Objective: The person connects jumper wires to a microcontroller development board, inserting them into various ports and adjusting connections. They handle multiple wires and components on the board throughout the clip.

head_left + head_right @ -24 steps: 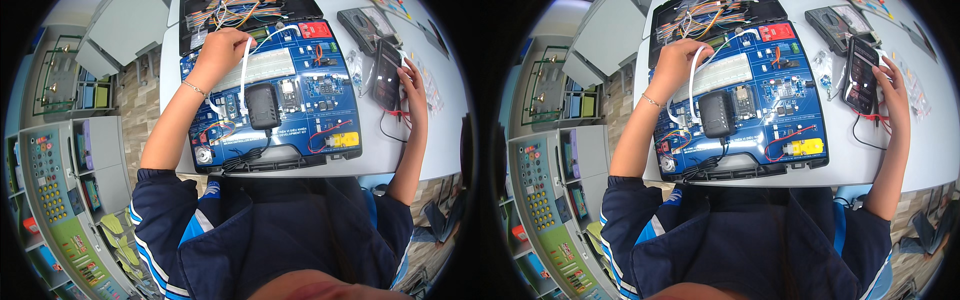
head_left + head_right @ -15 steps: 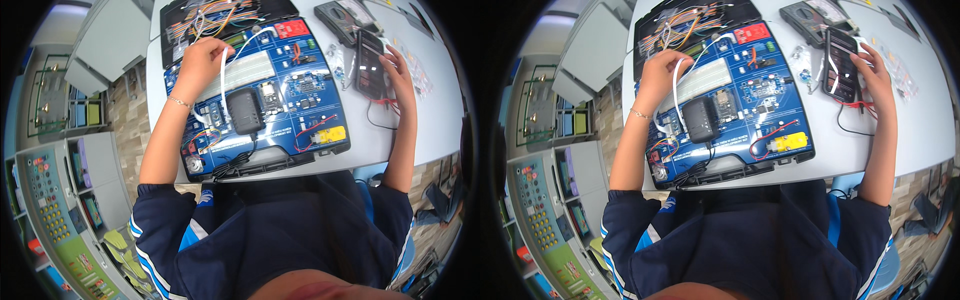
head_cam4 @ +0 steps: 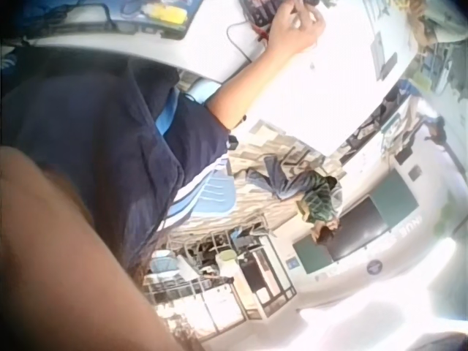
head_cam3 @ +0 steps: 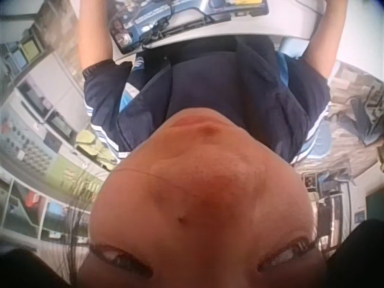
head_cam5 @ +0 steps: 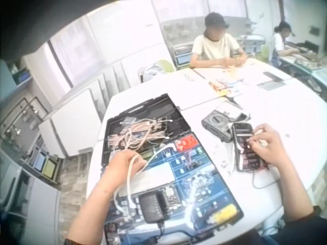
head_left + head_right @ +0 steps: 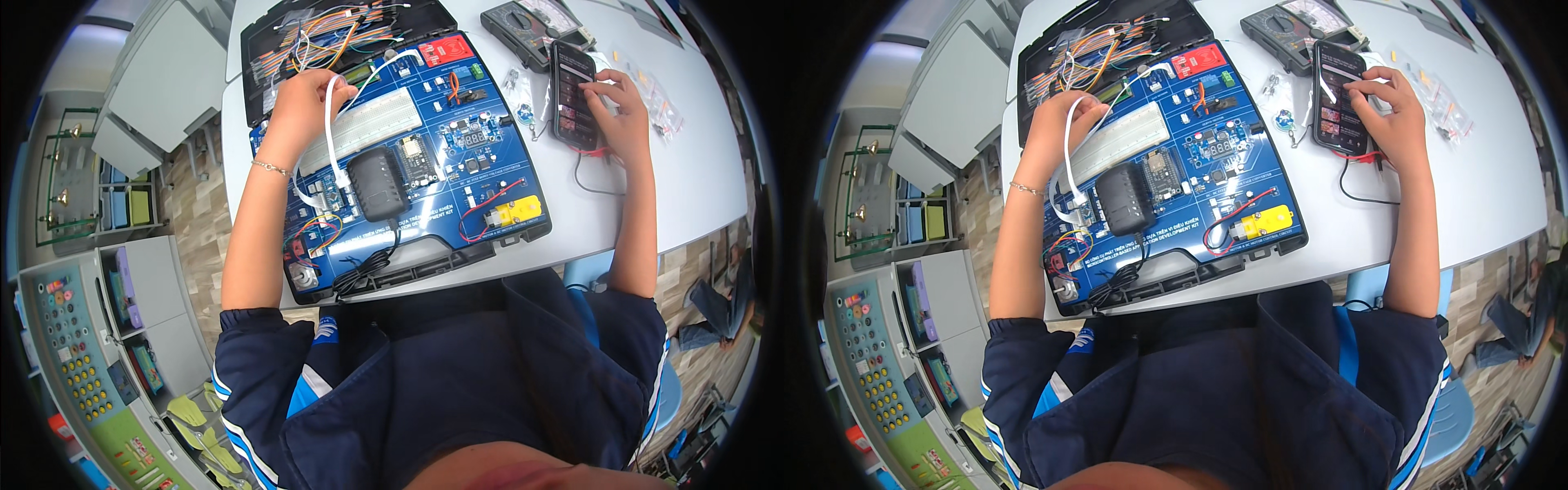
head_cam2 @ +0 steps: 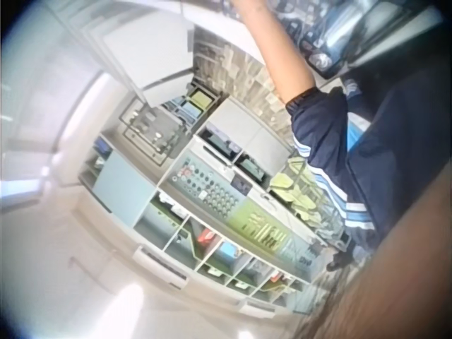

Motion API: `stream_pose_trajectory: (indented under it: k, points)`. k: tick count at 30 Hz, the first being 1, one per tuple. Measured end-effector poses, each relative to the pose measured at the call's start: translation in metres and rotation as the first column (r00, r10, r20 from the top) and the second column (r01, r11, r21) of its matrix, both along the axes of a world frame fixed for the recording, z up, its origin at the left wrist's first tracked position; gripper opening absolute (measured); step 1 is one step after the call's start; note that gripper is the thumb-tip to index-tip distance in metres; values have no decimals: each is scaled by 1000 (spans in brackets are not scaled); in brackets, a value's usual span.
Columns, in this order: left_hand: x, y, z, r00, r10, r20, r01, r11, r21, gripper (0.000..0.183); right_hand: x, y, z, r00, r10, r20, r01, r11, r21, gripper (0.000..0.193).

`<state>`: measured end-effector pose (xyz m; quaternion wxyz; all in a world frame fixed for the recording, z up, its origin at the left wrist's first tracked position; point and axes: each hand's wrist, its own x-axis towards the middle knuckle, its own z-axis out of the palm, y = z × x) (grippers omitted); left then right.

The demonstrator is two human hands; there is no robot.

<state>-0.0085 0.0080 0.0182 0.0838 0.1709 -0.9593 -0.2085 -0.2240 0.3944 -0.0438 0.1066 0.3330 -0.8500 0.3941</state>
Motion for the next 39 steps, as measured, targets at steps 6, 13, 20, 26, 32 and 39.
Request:
stream_pose_trajectory:
  k: [6,13,20,26,32,39]
  points:
    - [5,-15,-5,997,-70,-20,71,995,69,26,3,3,8,984,176,13,-176,984,7,16]
    - [-18,-8,9,977,-176,122,196,965,-174,12,9,2,13,925,343,-161,-330,939,99,15]
    - [-18,-3,11,983,-105,151,134,971,-198,15,6,6,14,926,335,-175,-320,941,108,13]
    - [-15,-1,9,984,-87,157,120,969,-214,18,10,7,13,927,373,-42,-364,921,139,17]
    - [-11,-11,2,991,-66,116,81,987,-137,20,7,8,10,983,121,-136,-95,978,185,18]
    - [-6,-14,0,996,-56,73,57,998,-12,21,6,10,11,978,136,-155,-109,979,175,19]
